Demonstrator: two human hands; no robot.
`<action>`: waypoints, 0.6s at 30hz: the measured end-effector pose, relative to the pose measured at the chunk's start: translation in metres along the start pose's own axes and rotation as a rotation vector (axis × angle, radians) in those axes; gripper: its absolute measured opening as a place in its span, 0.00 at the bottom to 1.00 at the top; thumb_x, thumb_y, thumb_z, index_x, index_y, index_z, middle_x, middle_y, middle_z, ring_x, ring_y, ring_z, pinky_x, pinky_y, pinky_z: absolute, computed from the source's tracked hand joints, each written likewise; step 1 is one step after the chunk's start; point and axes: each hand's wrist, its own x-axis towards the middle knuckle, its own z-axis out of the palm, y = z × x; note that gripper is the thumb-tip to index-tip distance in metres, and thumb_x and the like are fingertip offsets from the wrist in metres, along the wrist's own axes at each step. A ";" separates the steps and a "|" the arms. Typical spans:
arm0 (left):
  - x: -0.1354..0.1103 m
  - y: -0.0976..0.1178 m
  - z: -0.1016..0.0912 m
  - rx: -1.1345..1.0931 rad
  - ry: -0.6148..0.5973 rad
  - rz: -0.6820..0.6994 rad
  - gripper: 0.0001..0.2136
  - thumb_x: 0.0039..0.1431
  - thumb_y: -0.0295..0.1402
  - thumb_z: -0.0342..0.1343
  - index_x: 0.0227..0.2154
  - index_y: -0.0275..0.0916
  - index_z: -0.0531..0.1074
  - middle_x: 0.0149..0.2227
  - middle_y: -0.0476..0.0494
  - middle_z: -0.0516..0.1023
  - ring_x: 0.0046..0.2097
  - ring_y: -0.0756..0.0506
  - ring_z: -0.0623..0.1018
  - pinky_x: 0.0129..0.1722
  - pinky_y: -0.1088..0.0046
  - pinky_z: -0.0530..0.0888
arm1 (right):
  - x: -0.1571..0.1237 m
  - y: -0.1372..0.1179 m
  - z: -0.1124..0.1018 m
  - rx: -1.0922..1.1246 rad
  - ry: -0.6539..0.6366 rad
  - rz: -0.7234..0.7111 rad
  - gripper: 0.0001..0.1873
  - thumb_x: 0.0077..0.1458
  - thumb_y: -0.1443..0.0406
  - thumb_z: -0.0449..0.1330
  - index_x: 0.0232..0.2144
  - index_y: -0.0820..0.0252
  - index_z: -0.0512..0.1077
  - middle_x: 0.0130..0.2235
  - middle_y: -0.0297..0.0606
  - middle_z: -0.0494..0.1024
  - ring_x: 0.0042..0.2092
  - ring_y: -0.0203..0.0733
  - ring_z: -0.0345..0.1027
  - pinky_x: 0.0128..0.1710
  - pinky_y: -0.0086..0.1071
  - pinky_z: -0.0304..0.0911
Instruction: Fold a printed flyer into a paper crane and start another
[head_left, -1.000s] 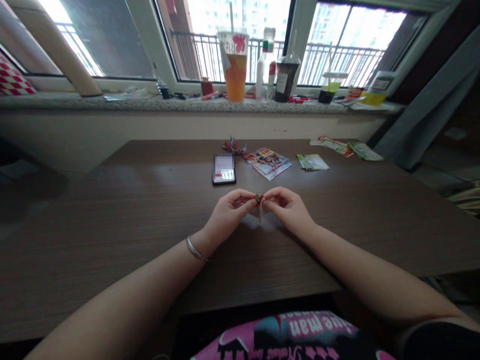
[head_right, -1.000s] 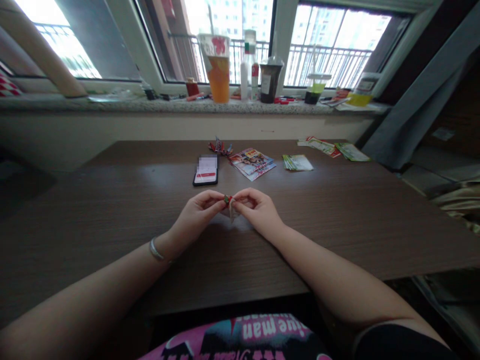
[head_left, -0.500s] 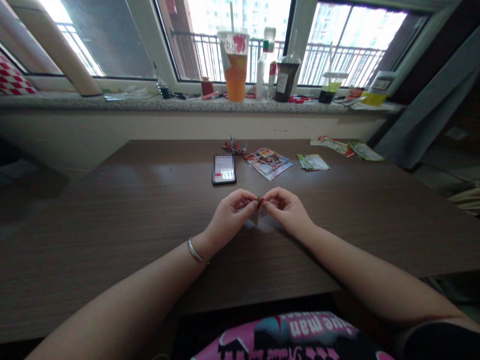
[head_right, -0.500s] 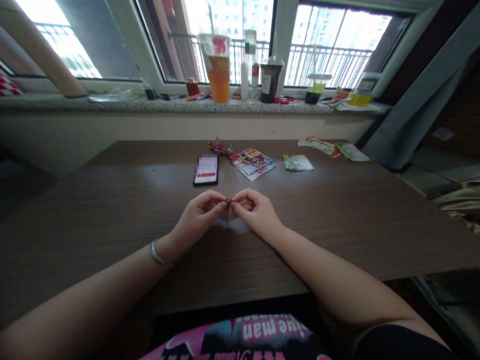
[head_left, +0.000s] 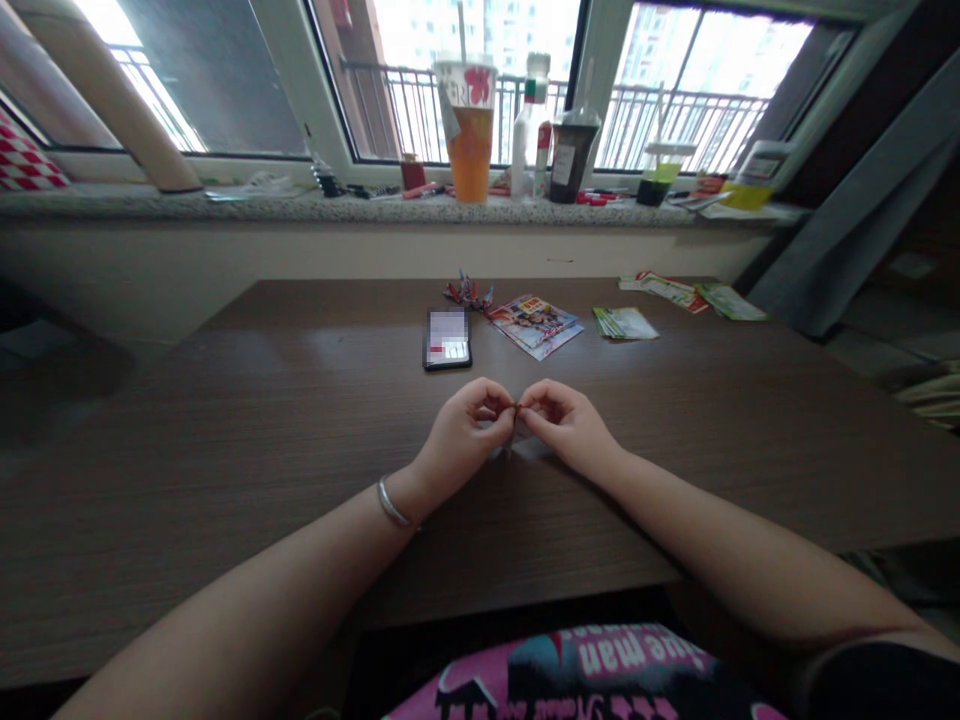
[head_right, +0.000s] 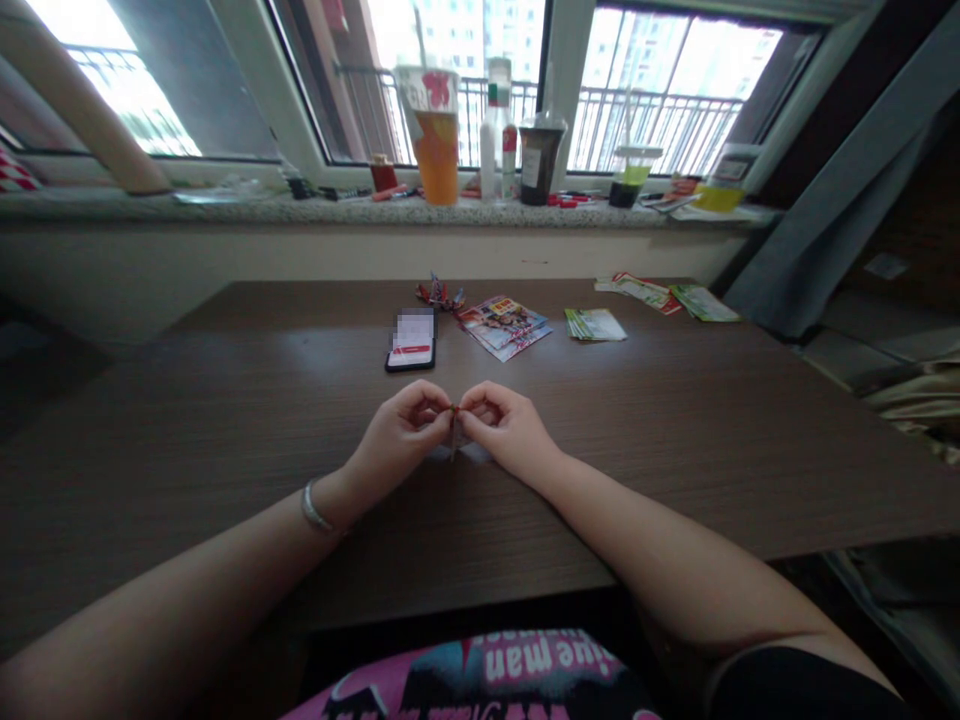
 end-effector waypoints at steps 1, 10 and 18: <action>0.000 0.000 0.000 0.006 0.000 0.006 0.02 0.52 0.28 0.57 0.28 0.37 0.69 0.28 0.51 0.72 0.28 0.53 0.72 0.27 0.80 0.71 | 0.000 0.000 0.000 -0.003 0.002 -0.002 0.07 0.49 0.60 0.62 0.28 0.58 0.71 0.27 0.32 0.73 0.29 0.35 0.65 0.29 0.28 0.61; 0.003 -0.008 -0.002 -0.018 -0.047 -0.009 0.06 0.54 0.33 0.59 0.33 0.37 0.70 0.31 0.48 0.72 0.33 0.51 0.73 0.30 0.78 0.72 | 0.003 0.006 -0.002 0.024 0.026 0.060 0.08 0.48 0.61 0.63 0.30 0.58 0.70 0.27 0.31 0.73 0.27 0.33 0.65 0.27 0.27 0.61; 0.006 -0.015 -0.003 -0.116 -0.046 -0.070 0.09 0.52 0.35 0.61 0.33 0.38 0.68 0.30 0.50 0.73 0.32 0.51 0.73 0.29 0.78 0.70 | 0.005 0.010 -0.003 0.034 0.021 0.115 0.10 0.47 0.59 0.64 0.28 0.59 0.70 0.26 0.31 0.74 0.27 0.34 0.66 0.27 0.28 0.62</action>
